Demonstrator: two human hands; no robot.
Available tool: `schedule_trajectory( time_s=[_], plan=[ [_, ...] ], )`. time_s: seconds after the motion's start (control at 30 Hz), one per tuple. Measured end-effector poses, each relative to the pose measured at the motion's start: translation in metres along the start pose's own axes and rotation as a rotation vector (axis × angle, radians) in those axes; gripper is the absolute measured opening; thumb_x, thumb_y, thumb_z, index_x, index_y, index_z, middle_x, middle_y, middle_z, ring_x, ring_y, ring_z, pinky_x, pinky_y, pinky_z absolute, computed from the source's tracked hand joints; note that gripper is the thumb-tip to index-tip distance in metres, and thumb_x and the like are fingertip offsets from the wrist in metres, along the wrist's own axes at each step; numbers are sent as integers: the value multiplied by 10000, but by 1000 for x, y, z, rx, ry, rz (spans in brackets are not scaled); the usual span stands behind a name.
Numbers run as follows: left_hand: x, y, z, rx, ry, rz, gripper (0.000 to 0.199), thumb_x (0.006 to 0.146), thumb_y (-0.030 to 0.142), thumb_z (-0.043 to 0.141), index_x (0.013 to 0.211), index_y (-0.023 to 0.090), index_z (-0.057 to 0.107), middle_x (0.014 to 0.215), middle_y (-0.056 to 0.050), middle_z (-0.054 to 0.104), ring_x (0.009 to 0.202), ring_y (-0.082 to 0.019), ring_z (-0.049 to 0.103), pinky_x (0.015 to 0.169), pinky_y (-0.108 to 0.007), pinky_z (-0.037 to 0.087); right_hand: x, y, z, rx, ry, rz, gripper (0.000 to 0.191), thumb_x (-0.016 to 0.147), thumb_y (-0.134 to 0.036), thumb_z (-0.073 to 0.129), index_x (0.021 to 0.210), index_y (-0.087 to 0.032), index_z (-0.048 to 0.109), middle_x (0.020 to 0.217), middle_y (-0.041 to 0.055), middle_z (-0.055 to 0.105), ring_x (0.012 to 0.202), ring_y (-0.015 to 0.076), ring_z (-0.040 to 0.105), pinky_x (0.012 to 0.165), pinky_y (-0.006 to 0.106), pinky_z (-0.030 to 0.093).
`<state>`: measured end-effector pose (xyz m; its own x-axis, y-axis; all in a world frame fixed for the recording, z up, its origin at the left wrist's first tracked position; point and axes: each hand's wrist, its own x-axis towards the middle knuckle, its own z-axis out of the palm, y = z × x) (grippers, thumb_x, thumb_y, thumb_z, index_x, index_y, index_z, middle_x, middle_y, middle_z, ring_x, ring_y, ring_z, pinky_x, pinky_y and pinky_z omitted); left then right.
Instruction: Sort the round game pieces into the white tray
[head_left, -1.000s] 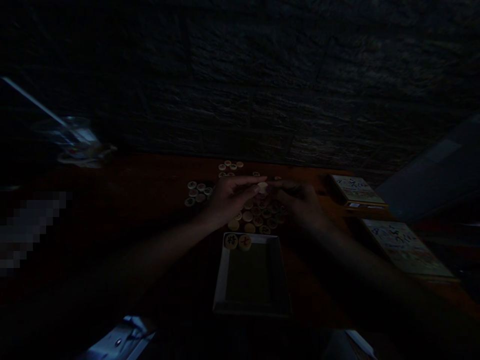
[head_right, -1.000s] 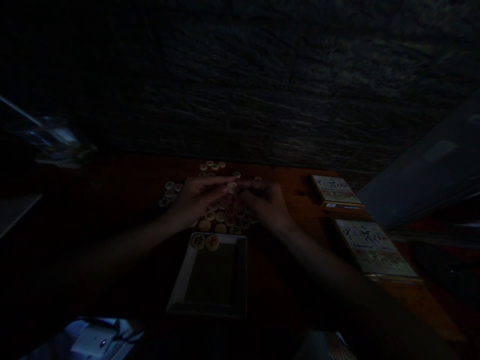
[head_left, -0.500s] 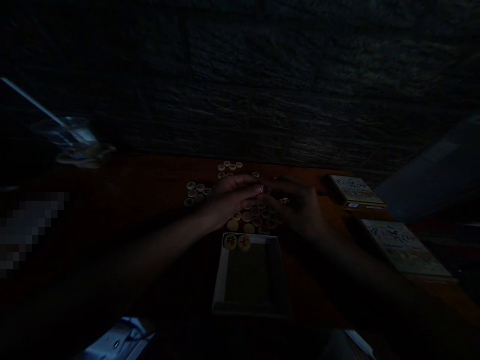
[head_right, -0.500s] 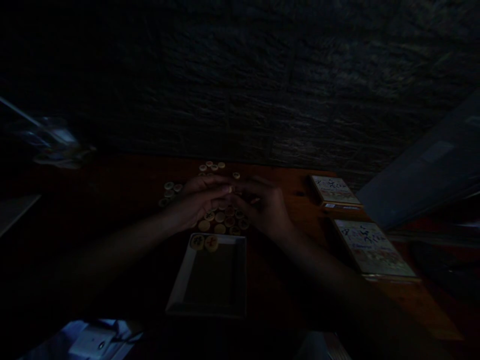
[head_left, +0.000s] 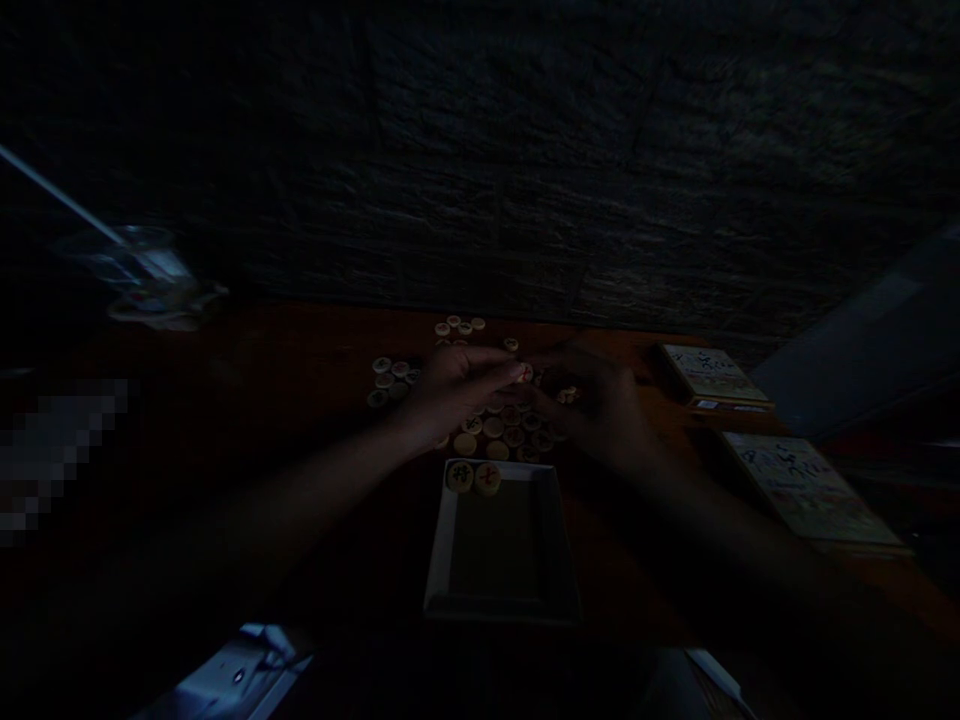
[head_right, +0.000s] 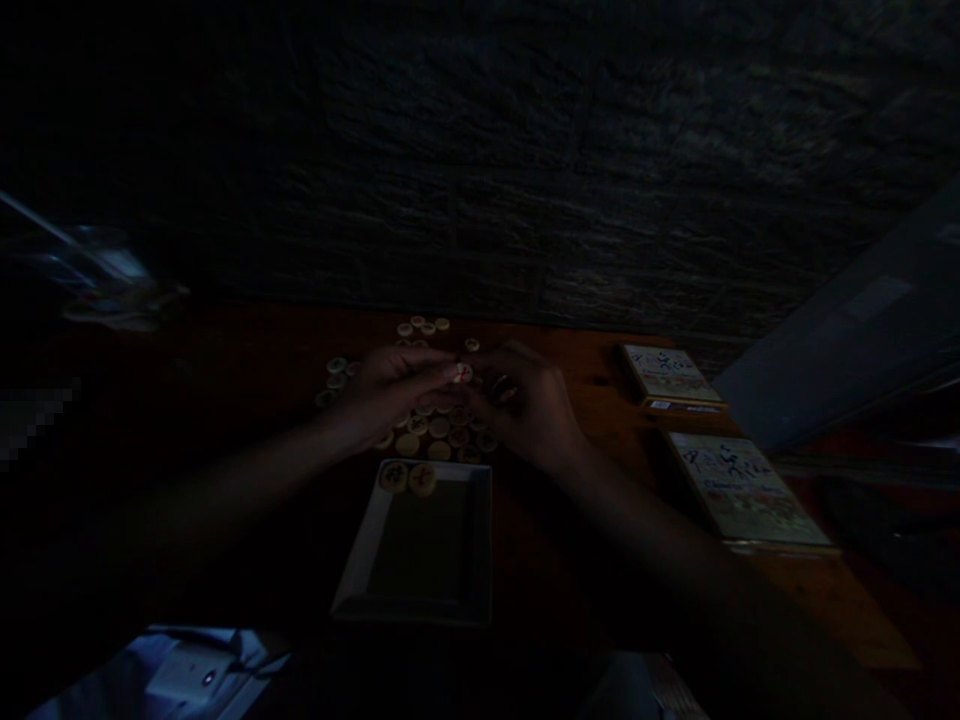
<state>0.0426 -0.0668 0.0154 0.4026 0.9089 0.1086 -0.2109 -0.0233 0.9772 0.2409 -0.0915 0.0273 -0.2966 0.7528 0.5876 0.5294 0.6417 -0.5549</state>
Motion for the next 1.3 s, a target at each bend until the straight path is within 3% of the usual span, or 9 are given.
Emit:
schedule_trajectory(
  time_s=[0.13,0.27,0.37,0.53,0.77,1.0,1.17,1.23,1.3],
  plan=[
    [-2,4,2,-31,45,-5,279,785,326,838,989,147,776,1016,-93,792,844,-189,764,819,-343,636,-1,-2,1,24,-14,30,209,891,-285,727,1086,-222,769,997,69,748,824,195,712,711,307,561],
    [0,7,1,-47,118,-19,245,828,357,768,941,139,760,851,-74,784,729,-181,754,675,-293,622,-1,-4,1,56,-31,82,223,847,-278,752,1057,-204,765,996,62,766,827,194,720,703,291,552],
    [3,8,-3,-35,177,-10,215,855,347,712,850,136,753,729,-57,753,636,-161,726,592,-255,589,0,-8,-2,121,-145,114,216,793,-223,761,1008,-199,769,977,42,778,821,187,721,694,275,542],
    [5,8,-6,2,193,-12,218,877,335,664,807,141,736,706,-60,747,628,-163,722,604,-264,584,1,-17,-7,216,-321,162,213,754,-199,765,967,-208,765,923,21,782,799,188,716,683,275,544],
    [3,10,-5,-5,132,-42,157,860,289,679,825,144,725,698,-50,746,593,-157,716,571,-258,577,1,-8,-6,119,-204,94,267,753,-193,766,1019,-210,764,978,34,770,811,183,702,690,273,519],
    [0,6,-1,18,-53,-100,183,791,255,800,911,139,726,807,-76,782,667,-175,752,653,-304,626,3,-3,-4,-7,-101,61,222,816,-298,763,1021,-212,765,941,54,765,785,192,690,661,284,512],
    [2,7,-3,36,36,-69,178,797,216,790,946,134,735,807,-66,777,637,-158,735,603,-272,605,1,-12,-4,-1,-58,81,236,809,-277,776,1031,-203,746,948,61,759,799,198,688,681,295,513],
    [5,8,-6,50,131,-40,154,820,209,768,957,146,738,837,-59,776,620,-148,724,578,-264,592,-1,-20,-3,46,-141,43,214,798,-275,798,995,-208,746,934,49,755,812,198,690,698,297,516],
    [8,7,-10,58,212,-22,139,829,203,759,960,161,738,866,-57,775,610,-143,717,571,-266,583,-5,-28,-2,109,-361,-35,194,799,-252,800,986,-225,755,981,41,755,883,204,701,754,304,531]
  ],
)
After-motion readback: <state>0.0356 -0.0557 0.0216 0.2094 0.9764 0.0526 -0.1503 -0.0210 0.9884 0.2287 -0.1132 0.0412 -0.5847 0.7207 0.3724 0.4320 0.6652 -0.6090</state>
